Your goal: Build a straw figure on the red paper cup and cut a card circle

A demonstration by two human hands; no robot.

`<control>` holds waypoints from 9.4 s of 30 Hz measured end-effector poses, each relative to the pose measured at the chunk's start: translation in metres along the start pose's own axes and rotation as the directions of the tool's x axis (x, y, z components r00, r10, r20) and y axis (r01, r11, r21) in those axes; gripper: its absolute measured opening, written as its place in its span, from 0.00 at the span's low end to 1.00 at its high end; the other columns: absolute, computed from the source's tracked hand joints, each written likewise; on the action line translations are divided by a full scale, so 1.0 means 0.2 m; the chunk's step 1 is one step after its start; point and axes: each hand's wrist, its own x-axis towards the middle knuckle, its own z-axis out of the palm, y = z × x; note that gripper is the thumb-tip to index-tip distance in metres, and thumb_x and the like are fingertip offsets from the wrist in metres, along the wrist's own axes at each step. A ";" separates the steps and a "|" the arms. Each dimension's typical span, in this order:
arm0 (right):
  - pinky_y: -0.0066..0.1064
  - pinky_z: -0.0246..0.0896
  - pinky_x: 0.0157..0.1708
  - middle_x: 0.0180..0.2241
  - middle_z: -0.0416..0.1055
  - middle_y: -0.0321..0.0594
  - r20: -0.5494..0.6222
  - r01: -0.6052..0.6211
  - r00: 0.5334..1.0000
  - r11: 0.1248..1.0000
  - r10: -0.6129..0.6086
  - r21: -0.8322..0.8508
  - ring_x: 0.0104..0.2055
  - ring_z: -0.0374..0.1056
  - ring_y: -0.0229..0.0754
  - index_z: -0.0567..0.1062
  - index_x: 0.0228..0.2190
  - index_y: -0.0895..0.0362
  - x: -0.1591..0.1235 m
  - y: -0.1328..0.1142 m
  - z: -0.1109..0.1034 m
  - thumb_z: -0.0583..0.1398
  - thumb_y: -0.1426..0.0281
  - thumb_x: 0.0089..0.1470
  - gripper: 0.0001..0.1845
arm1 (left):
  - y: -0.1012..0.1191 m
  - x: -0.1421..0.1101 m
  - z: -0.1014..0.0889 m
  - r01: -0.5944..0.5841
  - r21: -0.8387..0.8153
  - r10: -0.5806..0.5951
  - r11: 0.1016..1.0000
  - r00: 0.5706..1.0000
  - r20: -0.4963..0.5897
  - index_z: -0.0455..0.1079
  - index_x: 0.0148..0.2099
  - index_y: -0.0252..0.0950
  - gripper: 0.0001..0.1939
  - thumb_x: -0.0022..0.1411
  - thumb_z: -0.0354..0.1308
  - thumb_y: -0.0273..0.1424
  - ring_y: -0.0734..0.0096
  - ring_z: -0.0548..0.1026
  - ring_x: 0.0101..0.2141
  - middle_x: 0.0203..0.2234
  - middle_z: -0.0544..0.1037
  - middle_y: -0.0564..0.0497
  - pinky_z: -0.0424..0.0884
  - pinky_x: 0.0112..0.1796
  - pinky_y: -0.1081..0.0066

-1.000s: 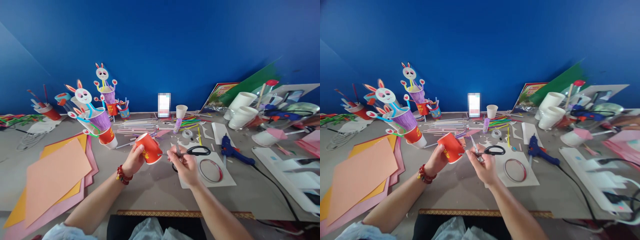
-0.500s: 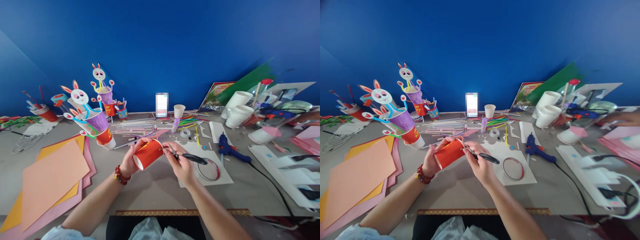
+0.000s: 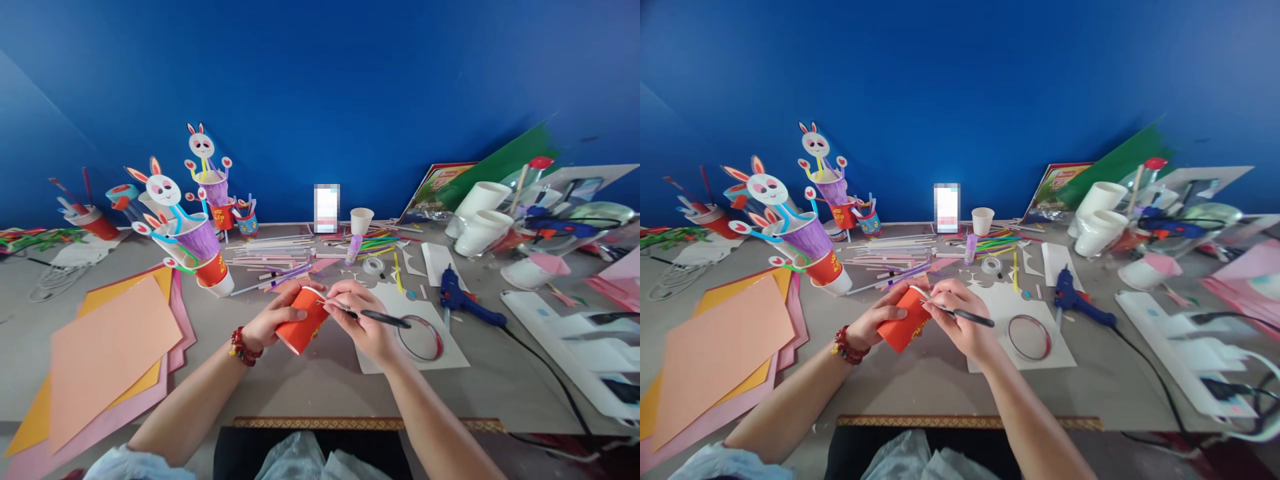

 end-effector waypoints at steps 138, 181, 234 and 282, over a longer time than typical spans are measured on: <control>0.32 0.59 0.39 0.48 0.74 0.47 0.177 -0.253 0.829 0.638 0.530 -0.727 0.45 0.71 0.50 0.75 0.43 0.56 -0.05 0.21 -0.16 0.60 0.82 0.49 0.19 | -0.03 -0.01 -0.17 -0.482 0.341 0.498 0.807 0.866 0.045 0.60 0.66 0.43 0.40 0.53 0.68 0.34 0.44 0.60 0.64 0.63 0.65 0.40 0.55 0.62 0.49; 0.34 0.65 0.47 0.48 0.75 0.42 0.428 0.078 0.898 0.917 0.106 -0.392 0.50 0.71 0.45 0.76 0.45 0.53 0.49 0.18 -0.10 0.55 0.78 0.57 0.17 | 0.17 -0.34 -0.37 -0.343 0.213 0.395 0.915 0.870 -0.295 0.71 0.57 0.38 0.31 0.51 0.68 0.41 0.45 0.75 0.51 0.51 0.78 0.40 0.71 0.51 0.54; 0.35 0.67 0.35 0.32 0.76 0.39 0.108 0.232 0.970 0.962 -0.218 -0.144 0.33 0.71 0.44 0.68 0.37 0.53 0.16 -0.21 0.01 0.60 0.78 0.57 0.09 | -0.07 -0.10 -0.19 -0.498 0.651 0.461 0.573 0.852 0.246 0.62 0.61 0.39 0.40 0.49 0.72 0.41 0.49 0.72 0.53 0.53 0.72 0.39 0.69 0.53 0.54; 0.37 0.71 0.44 0.41 0.80 0.39 0.241 -0.157 0.962 0.983 0.130 0.093 0.44 0.76 0.46 0.79 0.39 0.51 0.29 -0.27 0.06 0.62 0.70 0.58 0.07 | -0.10 -0.14 -0.23 -0.343 0.347 0.311 0.873 0.939 0.147 0.63 0.61 0.36 0.36 0.53 0.70 0.37 0.55 0.77 0.46 0.47 0.77 0.41 0.71 0.47 0.58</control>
